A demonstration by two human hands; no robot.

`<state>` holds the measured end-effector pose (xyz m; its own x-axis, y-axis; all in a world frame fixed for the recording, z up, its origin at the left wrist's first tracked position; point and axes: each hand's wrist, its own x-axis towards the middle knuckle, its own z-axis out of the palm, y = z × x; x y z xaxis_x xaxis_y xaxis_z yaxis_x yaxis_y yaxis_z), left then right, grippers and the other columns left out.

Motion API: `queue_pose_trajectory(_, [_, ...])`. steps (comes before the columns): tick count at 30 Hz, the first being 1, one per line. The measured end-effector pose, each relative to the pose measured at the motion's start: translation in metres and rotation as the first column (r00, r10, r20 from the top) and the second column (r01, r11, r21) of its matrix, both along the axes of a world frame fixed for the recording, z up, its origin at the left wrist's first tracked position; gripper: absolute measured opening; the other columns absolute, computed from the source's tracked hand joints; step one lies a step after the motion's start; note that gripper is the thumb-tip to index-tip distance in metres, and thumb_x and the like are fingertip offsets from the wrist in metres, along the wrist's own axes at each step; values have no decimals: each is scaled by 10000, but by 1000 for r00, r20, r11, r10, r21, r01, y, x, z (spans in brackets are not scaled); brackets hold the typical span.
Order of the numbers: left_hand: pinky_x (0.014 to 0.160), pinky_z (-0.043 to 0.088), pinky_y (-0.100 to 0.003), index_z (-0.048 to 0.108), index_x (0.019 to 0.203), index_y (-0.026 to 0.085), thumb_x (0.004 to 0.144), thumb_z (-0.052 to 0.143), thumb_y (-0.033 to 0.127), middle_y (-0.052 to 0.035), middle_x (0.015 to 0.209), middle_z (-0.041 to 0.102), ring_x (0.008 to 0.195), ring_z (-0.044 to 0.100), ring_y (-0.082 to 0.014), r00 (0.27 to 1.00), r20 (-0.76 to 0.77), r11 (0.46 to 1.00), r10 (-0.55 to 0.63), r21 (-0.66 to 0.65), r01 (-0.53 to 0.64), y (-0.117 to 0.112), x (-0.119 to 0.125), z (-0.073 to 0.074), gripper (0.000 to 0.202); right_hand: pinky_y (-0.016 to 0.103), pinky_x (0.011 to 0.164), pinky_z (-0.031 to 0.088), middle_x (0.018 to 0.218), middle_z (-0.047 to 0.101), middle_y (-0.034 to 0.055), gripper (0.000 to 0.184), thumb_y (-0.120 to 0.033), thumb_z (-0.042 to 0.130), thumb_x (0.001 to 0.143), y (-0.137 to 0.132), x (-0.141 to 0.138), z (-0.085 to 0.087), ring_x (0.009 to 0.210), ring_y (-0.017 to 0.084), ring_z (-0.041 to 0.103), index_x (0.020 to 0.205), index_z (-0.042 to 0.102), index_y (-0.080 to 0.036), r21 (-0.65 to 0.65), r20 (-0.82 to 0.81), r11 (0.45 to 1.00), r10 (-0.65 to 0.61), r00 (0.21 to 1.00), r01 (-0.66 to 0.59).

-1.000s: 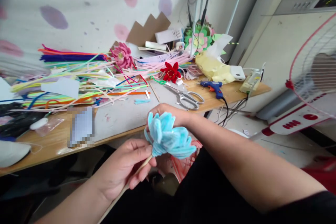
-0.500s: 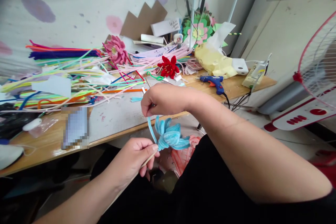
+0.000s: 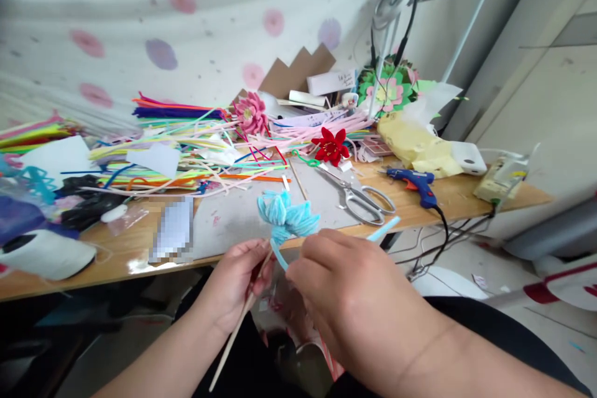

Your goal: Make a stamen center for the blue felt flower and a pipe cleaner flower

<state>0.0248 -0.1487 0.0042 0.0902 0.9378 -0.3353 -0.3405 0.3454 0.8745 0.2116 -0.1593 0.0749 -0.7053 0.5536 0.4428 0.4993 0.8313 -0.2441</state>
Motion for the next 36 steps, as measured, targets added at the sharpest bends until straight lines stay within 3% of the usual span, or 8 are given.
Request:
queue_pose_trajectory(8, [363,191,-138,534,616,125,739,646,284,53,410,469,296,315,-2,959,273,997,73,-18,-71,-5,-3,23,230,255,580,453,775,616,58,230,-84,471,848,-3,-3,-28,685,149,565,957,642,-194,-142,-141,990,-3,990,-17])
queue_pose_trajectory(15, [373,181,-146,586,612,100,760,646,259,52,371,444,272,320,7,906,421,998,-53,42,39,-15,-9,28,226,250,625,455,780,616,57,212,-96,475,852,13,-2,-41,722,148,584,894,660,-192,-176,-209,984,-37,977,0])
queue_pose_trajectory(21, [376,148,-164,562,591,116,753,656,259,62,341,410,264,297,1,872,461,986,-166,80,146,-24,-5,32,236,234,612,461,705,628,33,112,-169,536,844,30,-15,-55,648,127,583,793,636,-167,-299,-314,954,-118,942,20])
queue_pose_trajectory(26, [377,144,-177,548,593,121,811,598,328,67,347,383,262,272,-3,876,435,979,-206,97,182,-29,0,31,306,339,859,467,937,689,65,102,-172,579,798,37,-24,-57,908,191,621,886,631,-174,-368,-418,924,-66,906,-102])
queue_pose_trajectory(28, [375,143,-176,550,598,120,818,590,343,68,353,378,266,276,-3,878,433,979,-203,109,173,-29,0,31,316,356,916,440,978,680,66,133,-167,582,792,32,-25,-51,956,191,607,918,625,-170,-449,-467,870,-36,884,-202])
queue_pose_trajectory(30, [370,141,-171,553,600,119,819,590,338,66,360,383,271,285,-3,881,432,980,-194,114,160,-28,-1,29,313,336,870,467,937,677,60,143,-211,591,797,23,-27,-45,906,181,616,928,620,-161,-571,-549,765,-84,832,-299])
queue_pose_trajectory(33, [353,130,-166,560,610,119,821,588,340,60,368,401,275,293,-4,892,417,982,-176,132,132,-26,-1,28,307,273,662,500,784,655,39,222,-351,623,789,9,-35,-40,695,148,617,870,610,-145,-700,-652,575,-273,708,-423])
queue_pose_trajectory(36, [354,144,-167,586,659,118,826,580,362,57,362,413,280,303,-10,916,373,982,-150,160,96,-25,2,27,296,215,488,428,612,592,-11,310,-420,696,719,1,-46,-42,487,89,526,825,594,-147,-786,-613,427,-444,654,-447])
